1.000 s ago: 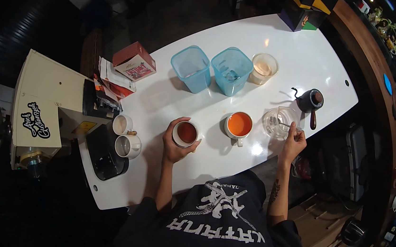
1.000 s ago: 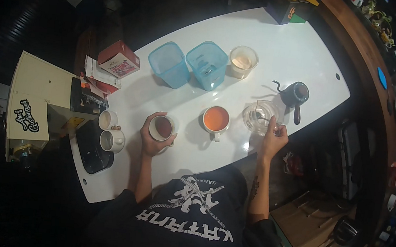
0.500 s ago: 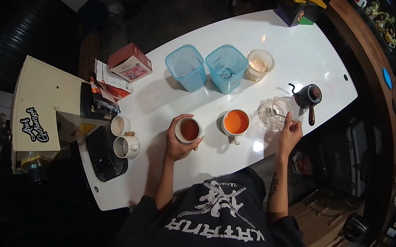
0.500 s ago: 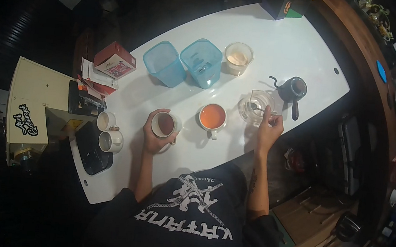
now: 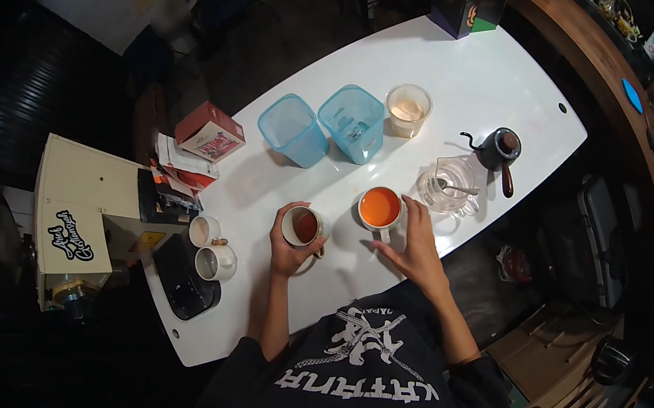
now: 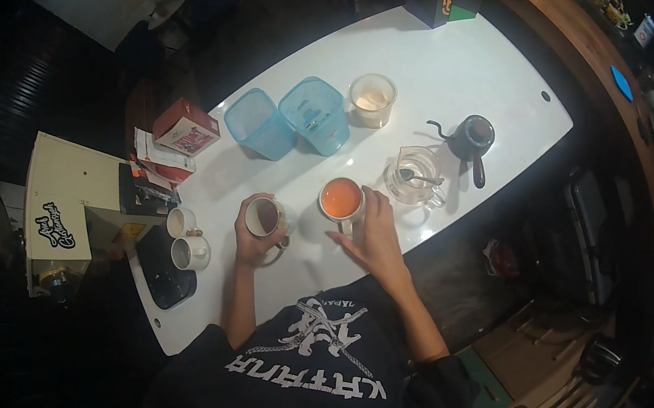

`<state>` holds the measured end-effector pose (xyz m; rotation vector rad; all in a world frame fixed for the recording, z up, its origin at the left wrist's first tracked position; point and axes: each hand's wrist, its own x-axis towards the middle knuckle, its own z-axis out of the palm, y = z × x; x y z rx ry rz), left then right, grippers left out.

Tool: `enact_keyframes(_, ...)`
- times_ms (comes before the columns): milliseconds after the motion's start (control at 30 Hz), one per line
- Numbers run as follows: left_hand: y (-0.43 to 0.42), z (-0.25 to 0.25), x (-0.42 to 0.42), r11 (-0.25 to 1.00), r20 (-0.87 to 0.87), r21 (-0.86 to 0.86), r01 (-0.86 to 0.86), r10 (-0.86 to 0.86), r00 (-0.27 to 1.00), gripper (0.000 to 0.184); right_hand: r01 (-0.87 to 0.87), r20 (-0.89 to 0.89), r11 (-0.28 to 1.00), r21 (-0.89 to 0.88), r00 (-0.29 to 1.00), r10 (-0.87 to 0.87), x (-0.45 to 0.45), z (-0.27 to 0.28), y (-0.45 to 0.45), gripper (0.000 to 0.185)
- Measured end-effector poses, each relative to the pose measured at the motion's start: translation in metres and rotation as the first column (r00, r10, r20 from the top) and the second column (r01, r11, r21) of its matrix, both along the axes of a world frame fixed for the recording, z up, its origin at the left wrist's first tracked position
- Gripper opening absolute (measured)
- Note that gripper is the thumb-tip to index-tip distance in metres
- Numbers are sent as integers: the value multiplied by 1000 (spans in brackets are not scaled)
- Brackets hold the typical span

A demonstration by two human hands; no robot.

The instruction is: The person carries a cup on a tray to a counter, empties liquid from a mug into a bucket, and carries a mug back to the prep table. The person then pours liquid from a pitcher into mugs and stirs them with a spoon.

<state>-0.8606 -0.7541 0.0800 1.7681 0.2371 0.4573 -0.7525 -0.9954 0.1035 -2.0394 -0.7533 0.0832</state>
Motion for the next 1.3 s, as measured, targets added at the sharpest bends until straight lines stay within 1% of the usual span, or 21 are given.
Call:
enact_keyframes(167,-2,8,-3,997,-87,-80,-2,-5,996,74,15,-26,1000,20,1000,-15,2,-15,27,104)
enact_keyframes(300,1,4,-3,999,-54,-32,12,-14,998,74,80,-2,996,-37,997,-80,4,-29,42,100)
enact_keyframes(367,0,1,-4,999,-8,-6,43,-43,999,78,118,36,991,-61,993,-116,6,-34,45,98)
enact_keyframes(433,-4,-1,-4,995,-14,-85,-45,44,999,86,143,85,989,-49,987,-138,9,-38,44,95)
enact_keyframes(467,-2,-1,-5,998,-42,-64,-11,9,999,95,131,56,991,-38,990,-128,9,-38,43,94)
enact_keyframes(500,-4,1,-5,998,-15,-64,12,-13,1000,95,120,28,992,-26,993,-119,8,-38,42,94)
enact_keyframes(567,-8,7,-5,993,-3,-119,-10,10,1000,96,160,104,987,6,982,-159,6,-39,42,94)
enact_keyframes(667,-7,-1,-7,996,18,-94,-6,8,1000,101,129,14,992,13,992,-129,-1,-36,38,92)
enact_keyframes(767,-9,7,-11,999,32,-45,-27,28,999,106,175,35,984,-20,984,-174,-15,-27,30,89)
enact_keyframes(833,-13,16,-20,987,81,120,-109,99,992,102,196,42,980,29,979,-197,-28,-21,18,90)
enact_keyframes(867,-14,20,-26,988,85,118,-101,91,992,102,210,37,975,78,976,-213,-37,-17,11,91)
enact_keyframes(900,-16,23,-31,977,182,145,-154,127,975,94,219,43,973,77,974,-223,-46,-12,1,91)
enact_keyframes(933,-19,27,-35,964,277,167,-207,155,948,86,260,-5,962,85,966,-260,-56,-5,-10,89)
enact_keyframes(967,-23,32,-41,968,280,163,-190,139,950,86,304,-54,948,91,952,-300,-69,1,-21,88)
enact_keyframes(1033,-38,49,-54,974,432,62,-216,169,886,66,442,-6,892,91,896,-443,-95,5,-44,84)
enact_keyframes(1067,-48,57,-59,985,470,11,-174,149,870,53,491,-41,867,85,871,-489,-112,8,-57,83)
enact_keyframes(1100,-59,62,-62,993,468,3,-121,105,878,53,546,-75,834,76,838,-541,-129,14,-71,83)
enact_keyframes(1133,-70,64,-66,994,453,-97,40,9,892,50,596,-70,800,66,803,-592,-146,12,-86,83)
enact_keyframes(1167,-84,63,-68,959,441,-199,202,-96,892,48,648,-44,760,51,762,-646,-167,9,-102,82)
enact_keyframes(1200,-103,59,-68,926,433,-241,289,-164,886,45,701,-18,712,35,713,-701,-188,8,-120,82)
enact_keyframes(1300,-158,57,-77,763,255,-344,547,-485,836,49,834,-51,551,-28,549,-834,-258,6,-167,82)
